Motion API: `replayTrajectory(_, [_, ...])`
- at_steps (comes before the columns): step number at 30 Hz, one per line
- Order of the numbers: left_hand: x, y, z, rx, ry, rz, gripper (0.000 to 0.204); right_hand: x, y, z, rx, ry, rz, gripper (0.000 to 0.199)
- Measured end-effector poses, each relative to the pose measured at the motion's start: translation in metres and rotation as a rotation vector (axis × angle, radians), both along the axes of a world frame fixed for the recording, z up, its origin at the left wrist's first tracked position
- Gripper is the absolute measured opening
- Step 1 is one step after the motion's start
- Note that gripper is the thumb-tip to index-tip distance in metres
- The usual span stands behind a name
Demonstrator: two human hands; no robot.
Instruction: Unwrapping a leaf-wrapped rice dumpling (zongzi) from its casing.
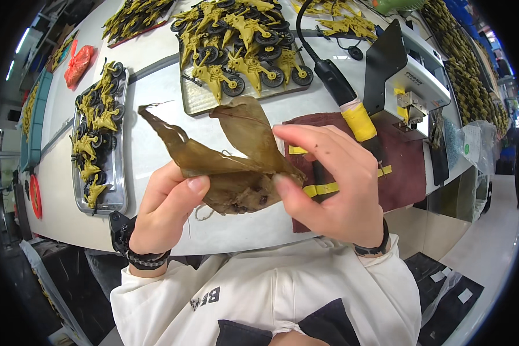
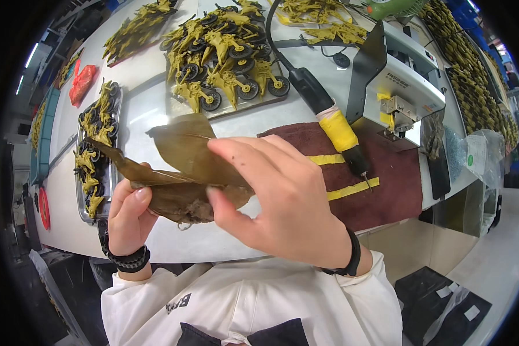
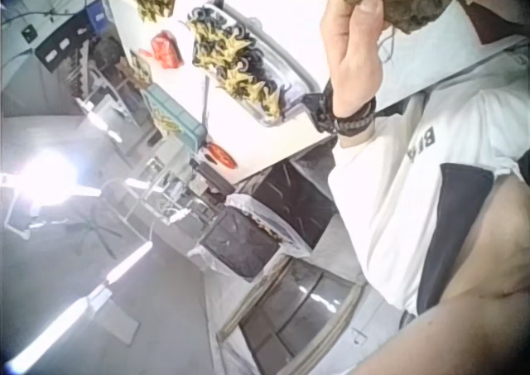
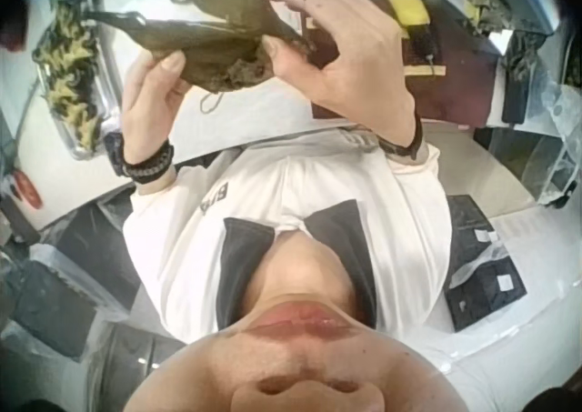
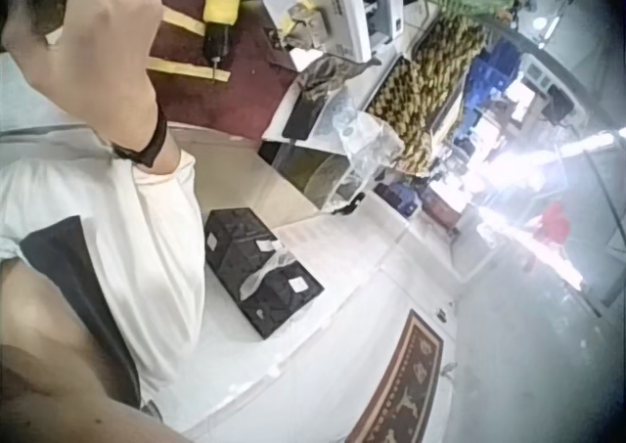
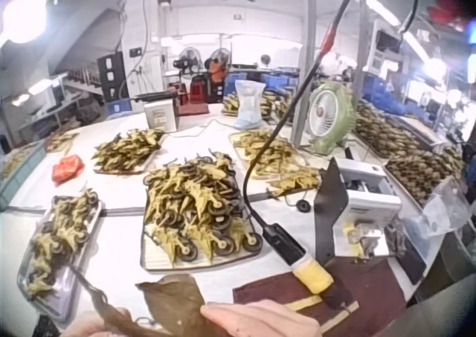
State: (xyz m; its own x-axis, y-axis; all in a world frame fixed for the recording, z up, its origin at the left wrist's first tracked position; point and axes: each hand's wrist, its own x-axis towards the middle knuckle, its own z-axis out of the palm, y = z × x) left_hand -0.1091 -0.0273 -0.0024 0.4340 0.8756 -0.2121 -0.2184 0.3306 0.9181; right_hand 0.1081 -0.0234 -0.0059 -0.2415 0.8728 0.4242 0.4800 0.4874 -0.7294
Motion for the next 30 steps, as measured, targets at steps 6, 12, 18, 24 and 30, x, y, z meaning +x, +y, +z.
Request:
replayTrajectory(6, [-0.004,-0.004,-0.010,0.067,0.041,-0.043,0.031,0.005,-0.005,-0.013,-0.017,0.197,-0.237,0.010])
replayTrajectory(12, [-0.003,-0.008,-0.019,0.066,-0.311,0.289,0.033,0.029,-0.013,-0.031,-0.322,0.773,-0.304,0.015])
replayTrajectory(18, [-0.004,-0.010,-0.026,0.084,-0.332,0.215,0.028,0.032,-0.016,-0.053,-0.600,1.176,-0.173,0.018])
replayTrajectory(24, [0.004,-0.017,-0.027,0.147,-0.364,0.430,0.016,0.030,-0.019,-0.060,-0.647,1.243,-0.200,0.026])
replayTrajectory(30, [0.005,-0.017,-0.027,0.176,-0.449,0.449,0.016,0.031,-0.022,-0.063,-0.703,1.361,-0.165,0.029])
